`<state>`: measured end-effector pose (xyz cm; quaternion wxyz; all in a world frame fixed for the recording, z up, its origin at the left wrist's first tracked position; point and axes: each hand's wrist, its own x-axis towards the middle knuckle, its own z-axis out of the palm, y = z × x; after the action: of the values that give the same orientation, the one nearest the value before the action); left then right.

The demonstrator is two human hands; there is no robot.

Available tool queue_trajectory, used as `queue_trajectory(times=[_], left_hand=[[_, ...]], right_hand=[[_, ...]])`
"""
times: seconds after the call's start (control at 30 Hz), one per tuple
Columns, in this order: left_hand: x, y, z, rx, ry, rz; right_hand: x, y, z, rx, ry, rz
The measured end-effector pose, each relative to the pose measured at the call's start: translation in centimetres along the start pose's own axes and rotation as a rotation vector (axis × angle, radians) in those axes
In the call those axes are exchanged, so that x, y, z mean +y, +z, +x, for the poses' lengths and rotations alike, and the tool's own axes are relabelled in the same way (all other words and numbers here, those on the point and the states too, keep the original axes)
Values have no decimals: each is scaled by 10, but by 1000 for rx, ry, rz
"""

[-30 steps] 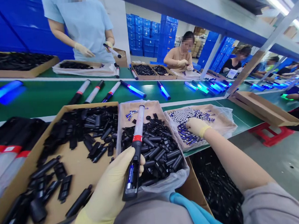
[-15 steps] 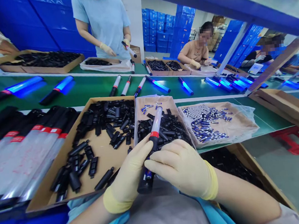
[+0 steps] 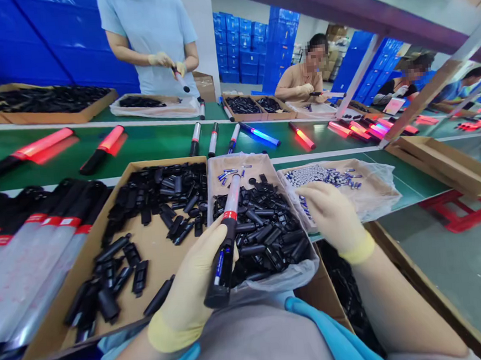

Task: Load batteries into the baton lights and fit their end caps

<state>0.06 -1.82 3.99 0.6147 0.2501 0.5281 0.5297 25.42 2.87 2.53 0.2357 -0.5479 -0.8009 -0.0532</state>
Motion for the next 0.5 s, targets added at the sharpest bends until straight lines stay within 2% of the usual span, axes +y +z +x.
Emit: queue_trajectory(times=[0.07, 0.1, 0.17, 0.23, 0.3, 0.4, 0.5], left_hand=[[-5, -5, 5, -24, -23, 1], [-9, -10, 7, -30, -14, 13], [-19, -22, 13, -39, 83, 65], [-28, -33, 18, -45, 209, 141], [-31, -37, 18, -22, 262, 182], [-19, -24, 9, 9, 136, 79], [-3, -5, -1, -26, -33, -58]], right_hand=[[37, 4, 9, -268, 229, -182], [52, 9, 13, -385, 291, -241], [70, 21, 21, -511, 325, -291], [78, 36, 26, -569, 329, -316], [80, 49, 28, -622, 343, -350], [82, 57, 29, -636, 341, -382], [77, 44, 26, -578, 304, -393]])
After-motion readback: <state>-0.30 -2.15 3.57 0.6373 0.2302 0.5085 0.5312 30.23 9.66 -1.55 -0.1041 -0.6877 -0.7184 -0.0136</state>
